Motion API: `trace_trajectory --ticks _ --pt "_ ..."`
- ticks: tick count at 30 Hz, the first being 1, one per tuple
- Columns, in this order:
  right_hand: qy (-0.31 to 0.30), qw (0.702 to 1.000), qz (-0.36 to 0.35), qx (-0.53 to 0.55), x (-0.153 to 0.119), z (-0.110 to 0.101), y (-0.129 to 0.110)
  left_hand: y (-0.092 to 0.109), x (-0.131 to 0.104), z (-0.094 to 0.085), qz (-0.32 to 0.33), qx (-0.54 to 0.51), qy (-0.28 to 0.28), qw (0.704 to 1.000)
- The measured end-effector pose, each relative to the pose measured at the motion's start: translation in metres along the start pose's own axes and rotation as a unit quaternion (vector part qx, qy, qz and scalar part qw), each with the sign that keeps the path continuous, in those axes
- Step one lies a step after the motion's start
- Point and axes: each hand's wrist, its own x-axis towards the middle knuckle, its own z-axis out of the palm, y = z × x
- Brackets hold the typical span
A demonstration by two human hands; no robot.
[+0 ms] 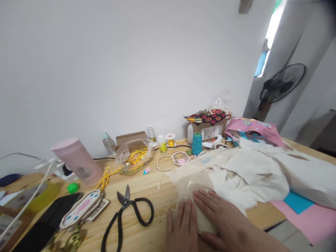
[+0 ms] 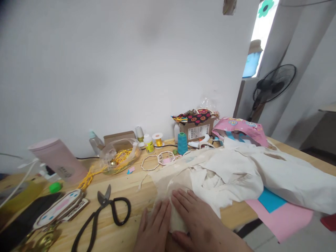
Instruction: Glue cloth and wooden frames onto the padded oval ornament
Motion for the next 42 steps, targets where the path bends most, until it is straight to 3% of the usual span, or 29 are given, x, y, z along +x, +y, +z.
trace_trajectory --ticks 5,7,11,17,24,28,33,38,42 --pt "0.003 1.0 0.003 -0.003 -0.001 -0.004 -0.005 -0.006 0.007 -0.001 0.046 -0.01 -0.004 0.999" --pt "0.017 1.0 -0.003 -0.003 -0.001 -0.001 -0.003 0.0 0.007 -0.001 0.019 -0.019 -0.013 1.0" --pt "0.006 0.999 -0.019 0.027 0.0 0.005 0.001 0.016 0.008 -0.002 -0.096 -0.03 -0.05 0.994" --pt "-0.012 0.998 0.002 0.058 0.003 -0.006 -0.002 0.023 0.014 -0.009 -0.127 -0.024 -0.111 0.985" --pt "0.041 0.992 -0.086 -0.088 -0.016 0.017 0.01 0.017 0.011 -0.009 -0.108 -0.008 -0.067 0.992" --pt "0.071 0.98 -0.112 -0.148 -0.026 0.02 0.012 0.012 0.024 -0.013 -0.054 -0.037 -0.05 0.997" --pt "0.054 0.988 -0.092 -0.113 -0.024 0.019 0.014 0.009 0.038 -0.006 0.042 -0.107 -0.008 0.993" --pt "0.0 0.997 -0.07 -0.036 -0.024 0.029 0.026 0.016 0.036 0.004 0.029 -0.114 0.018 0.993" --pt "-0.001 0.999 -0.024 -0.022 -0.023 0.026 0.024 0.019 0.036 0.002 0.017 -0.121 0.012 0.992"
